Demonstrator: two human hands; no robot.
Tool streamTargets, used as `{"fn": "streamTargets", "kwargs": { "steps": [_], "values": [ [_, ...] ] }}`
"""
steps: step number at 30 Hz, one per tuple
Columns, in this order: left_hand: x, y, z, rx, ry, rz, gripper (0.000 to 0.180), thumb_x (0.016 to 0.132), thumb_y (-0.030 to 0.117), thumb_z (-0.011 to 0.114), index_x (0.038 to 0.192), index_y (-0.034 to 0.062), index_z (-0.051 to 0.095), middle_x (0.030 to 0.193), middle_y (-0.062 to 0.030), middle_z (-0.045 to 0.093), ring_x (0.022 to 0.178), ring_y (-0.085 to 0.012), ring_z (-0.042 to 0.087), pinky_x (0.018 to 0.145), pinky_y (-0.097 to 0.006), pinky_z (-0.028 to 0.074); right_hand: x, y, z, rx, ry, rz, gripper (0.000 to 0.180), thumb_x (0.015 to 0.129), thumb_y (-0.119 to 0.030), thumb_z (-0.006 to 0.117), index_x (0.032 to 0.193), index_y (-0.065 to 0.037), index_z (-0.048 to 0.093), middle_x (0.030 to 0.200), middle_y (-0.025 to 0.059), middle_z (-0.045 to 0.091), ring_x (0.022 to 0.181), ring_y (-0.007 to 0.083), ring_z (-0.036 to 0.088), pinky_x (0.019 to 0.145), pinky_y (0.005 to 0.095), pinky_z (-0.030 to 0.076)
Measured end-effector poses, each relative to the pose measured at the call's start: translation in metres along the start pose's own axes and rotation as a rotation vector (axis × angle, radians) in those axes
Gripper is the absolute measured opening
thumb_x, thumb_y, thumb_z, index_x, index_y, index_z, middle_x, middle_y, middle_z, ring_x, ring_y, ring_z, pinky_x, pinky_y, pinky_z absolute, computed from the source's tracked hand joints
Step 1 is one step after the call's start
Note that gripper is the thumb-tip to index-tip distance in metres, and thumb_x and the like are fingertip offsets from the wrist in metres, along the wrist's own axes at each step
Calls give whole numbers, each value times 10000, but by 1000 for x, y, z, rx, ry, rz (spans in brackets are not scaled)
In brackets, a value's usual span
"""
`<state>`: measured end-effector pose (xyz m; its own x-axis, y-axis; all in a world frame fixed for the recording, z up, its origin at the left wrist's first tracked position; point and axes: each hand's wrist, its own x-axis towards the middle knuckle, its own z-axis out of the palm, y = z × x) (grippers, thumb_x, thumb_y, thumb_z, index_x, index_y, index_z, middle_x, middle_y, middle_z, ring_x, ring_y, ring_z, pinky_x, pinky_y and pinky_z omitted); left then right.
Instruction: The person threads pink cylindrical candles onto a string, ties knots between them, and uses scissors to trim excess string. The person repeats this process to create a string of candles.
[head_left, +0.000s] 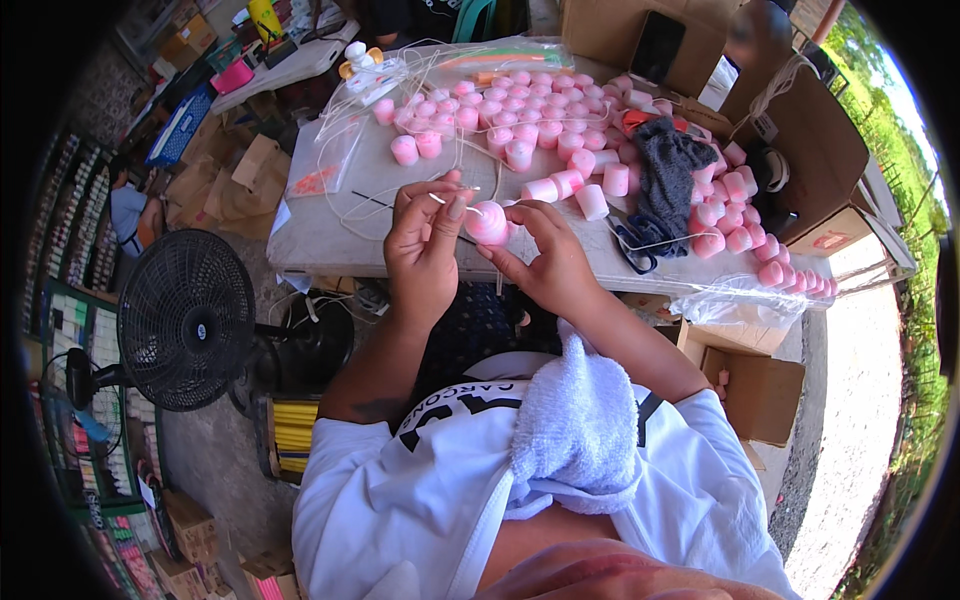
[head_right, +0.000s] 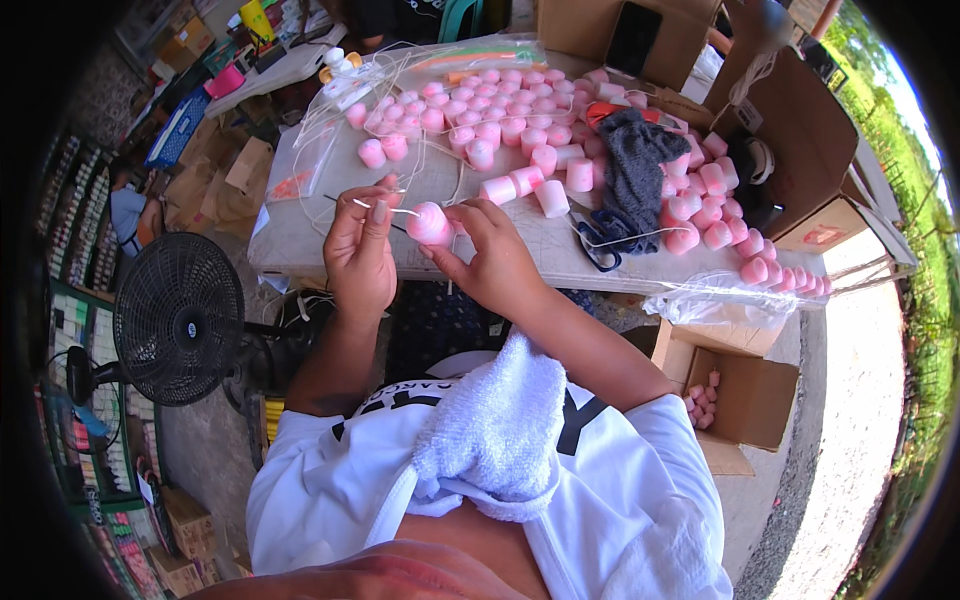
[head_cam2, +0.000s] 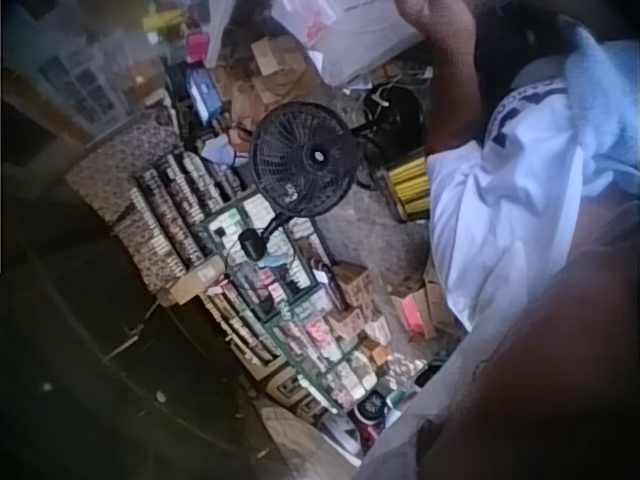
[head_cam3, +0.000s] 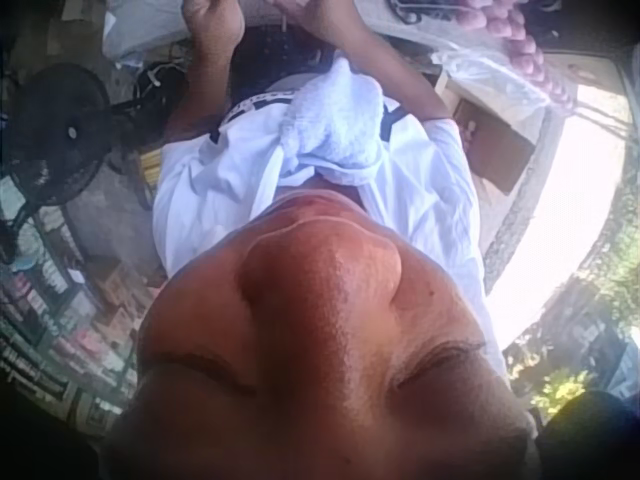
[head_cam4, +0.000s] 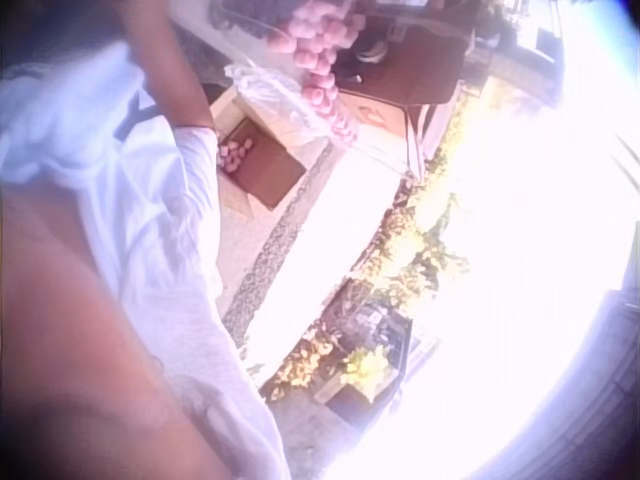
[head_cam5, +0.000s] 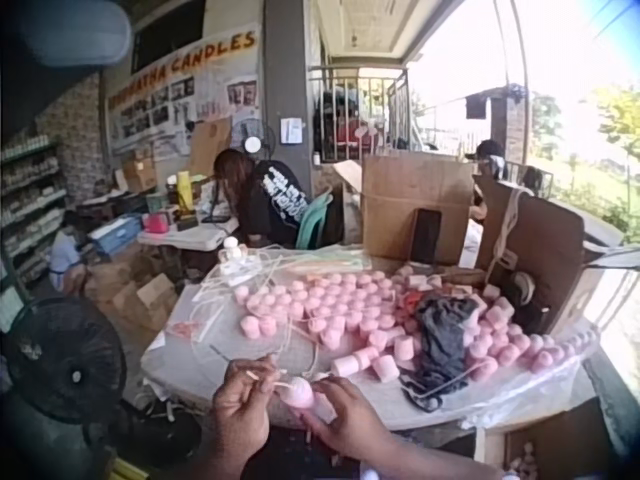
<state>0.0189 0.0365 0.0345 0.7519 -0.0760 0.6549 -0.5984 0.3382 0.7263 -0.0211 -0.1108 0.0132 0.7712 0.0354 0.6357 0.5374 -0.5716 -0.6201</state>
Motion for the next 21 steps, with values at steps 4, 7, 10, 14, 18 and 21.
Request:
{"fn": "streamTargets", "kwargs": {
  "steps": [4, 7, 10, 14, 18, 21],
  "values": [
    [42, 36, -46, -108, 216, 93, 99, 925, 102, 532, 943, 19, 582, 1073, -99, 602, 1087, -204, 537, 963, -357, 390, -7, 25, 17, -104, -32, -34, 497, 702, -138, 728, 1136, -46, 503, 996, 148, 590, 945, 335, 575, 891, 428, 427],
    [54, 49, -79, -53, 325, 134, 133, 949, 158, 493, 952, 65, 587, 1001, -77, 630, 1107, -236, 538, 993, -466, 364, -5, 36, 25, -240, -50, -149, 469, 743, -151, 683, 1168, -68, 504, 1046, 121, 588, 1000, 291, 565, 939, 464, 382],
    [51, 54, -94, -68, 366, 162, 133, 949, 172, 493, 948, 65, 572, 1013, -79, 626, 1099, -245, 543, 997, -477, 360, 4, 47, 32, -365, -103, -187, 448, 782, -163, 632, 1204, -87, 500, 1132, 80, 568, 1097, 247, 517, 984, 511, 321],
    [43, 50, -88, -52, 384, 126, 140, 948, 166, 496, 940, 52, 576, 1008, -84, 626, 1100, -238, 541, 1000, -467, 354, 20, 69, 39, -646, -162, -151, 465, 799, -149, 592, 1250, -101, 487, 1255, 60, 501, 1239, 269, 386, 1023, 546, 250],
    [26, 32, -61, 89, 125, -36, 131, 930, 98, 513, 958, 2, 597, 1078, -93, 581, 1122, -217, 506, 1005, -374, 333, 22, 65, 34, -577, -167, 44, 582, 771, -114, 595, 1326, -96, 420, 1350, 86, 423, 1315, 345, 265, 1051, 562, 194],
    [3, 5, -28, 379, -202, -55, 78, 838, 79, 650, 896, 35, 677, 1066, -83, 525, 1045, -204, 506, 950, -348, 370, 17, 26, 6, 179, -300, 96, 669, 799, -110, 627, 1385, -54, 311, 1403, 143, 354, 1310, 262, 317, 1062, 438, 257]
  ]
}}
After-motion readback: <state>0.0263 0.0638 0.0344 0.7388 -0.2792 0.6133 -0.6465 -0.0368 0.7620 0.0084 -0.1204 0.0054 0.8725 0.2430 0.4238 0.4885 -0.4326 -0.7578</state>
